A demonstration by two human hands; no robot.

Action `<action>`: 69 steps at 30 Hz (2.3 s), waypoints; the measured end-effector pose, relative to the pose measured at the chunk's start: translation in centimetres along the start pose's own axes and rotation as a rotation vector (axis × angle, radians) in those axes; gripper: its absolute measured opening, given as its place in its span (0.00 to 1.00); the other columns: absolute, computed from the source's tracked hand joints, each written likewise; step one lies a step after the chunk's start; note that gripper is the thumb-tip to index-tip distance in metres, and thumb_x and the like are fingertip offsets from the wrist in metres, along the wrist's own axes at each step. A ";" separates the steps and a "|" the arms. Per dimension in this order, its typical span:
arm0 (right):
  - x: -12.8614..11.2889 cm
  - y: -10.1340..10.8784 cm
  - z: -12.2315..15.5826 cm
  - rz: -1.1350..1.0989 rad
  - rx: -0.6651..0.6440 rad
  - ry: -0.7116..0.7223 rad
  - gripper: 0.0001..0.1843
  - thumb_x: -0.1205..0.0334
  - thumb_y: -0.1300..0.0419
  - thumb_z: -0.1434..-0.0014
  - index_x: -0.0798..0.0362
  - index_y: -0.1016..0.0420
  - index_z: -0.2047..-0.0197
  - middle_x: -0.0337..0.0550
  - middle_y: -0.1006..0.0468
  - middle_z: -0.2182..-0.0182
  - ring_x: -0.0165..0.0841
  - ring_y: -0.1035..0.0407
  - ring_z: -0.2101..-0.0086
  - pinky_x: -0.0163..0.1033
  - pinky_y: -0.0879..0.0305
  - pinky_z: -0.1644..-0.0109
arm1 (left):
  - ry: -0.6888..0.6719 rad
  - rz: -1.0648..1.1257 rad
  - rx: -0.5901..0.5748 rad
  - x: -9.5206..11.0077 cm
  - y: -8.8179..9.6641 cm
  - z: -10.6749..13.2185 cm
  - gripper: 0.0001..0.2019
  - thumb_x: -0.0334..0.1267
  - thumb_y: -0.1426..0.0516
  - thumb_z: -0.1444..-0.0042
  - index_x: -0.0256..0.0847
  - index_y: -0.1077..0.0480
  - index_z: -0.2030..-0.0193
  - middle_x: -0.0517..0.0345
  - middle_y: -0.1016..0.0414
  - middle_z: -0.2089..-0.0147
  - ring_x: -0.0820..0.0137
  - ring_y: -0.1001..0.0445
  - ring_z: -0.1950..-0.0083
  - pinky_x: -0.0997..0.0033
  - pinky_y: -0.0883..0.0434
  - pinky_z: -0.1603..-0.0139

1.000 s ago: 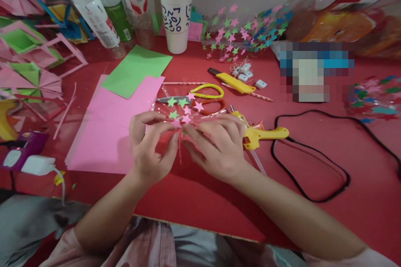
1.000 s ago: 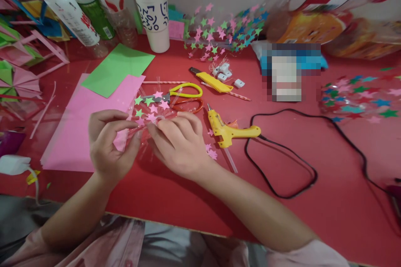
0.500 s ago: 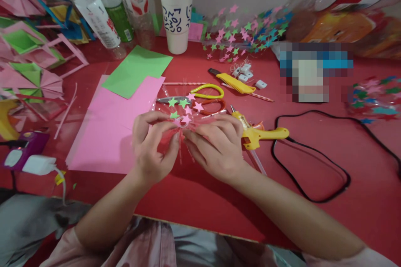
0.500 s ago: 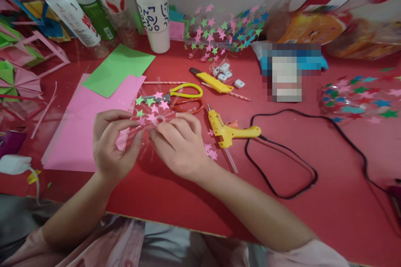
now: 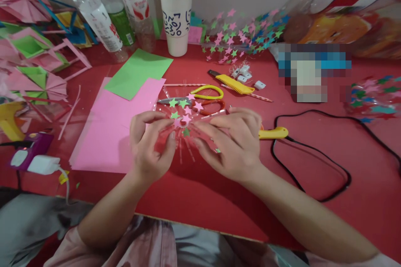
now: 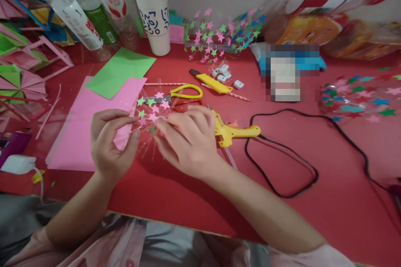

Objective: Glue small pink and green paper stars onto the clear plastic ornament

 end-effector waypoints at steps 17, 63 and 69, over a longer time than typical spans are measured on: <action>4.2 3.1 2.1 0.032 -0.207 -0.111 0.05 0.64 0.43 0.40 0.49 0.26 0.63 0.43 0.23 0.67 0.36 0.32 0.66 0.45 0.38 0.60 | -0.133 0.025 0.109 0.5 1.1 0.6 0.07 0.32 0.38 0.49 0.43 0.32 0.64 0.55 0.28 0.60 0.65 0.29 0.57 0.61 0.29 0.56; 6.4 -0.5 6.4 -0.343 -0.246 -0.557 0.09 0.66 0.45 0.48 0.51 0.32 0.78 0.40 0.26 0.73 0.34 0.35 0.68 0.44 0.41 0.57 | -0.264 0.180 0.023 3.1 0.5 1.8 0.09 0.28 0.43 0.46 0.42 0.29 0.59 0.54 0.27 0.59 0.67 0.28 0.57 0.63 0.29 0.55; 6.3 0.4 6.2 -0.368 -0.191 -0.598 0.09 0.67 0.44 0.48 0.51 0.33 0.78 0.40 0.28 0.74 0.34 0.35 0.67 0.43 0.40 0.57 | -0.330 0.116 -0.216 4.8 -0.6 0.9 0.04 0.28 0.45 0.43 0.40 0.31 0.62 0.58 0.28 0.68 0.71 0.30 0.64 0.69 0.31 0.62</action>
Point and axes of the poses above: each hand's wrist, its own z-axis away from the middle knuckle, its own y-axis out of the back of the hand, x = y × z, the point moved 4 cm from there along -z, towards the middle knuckle
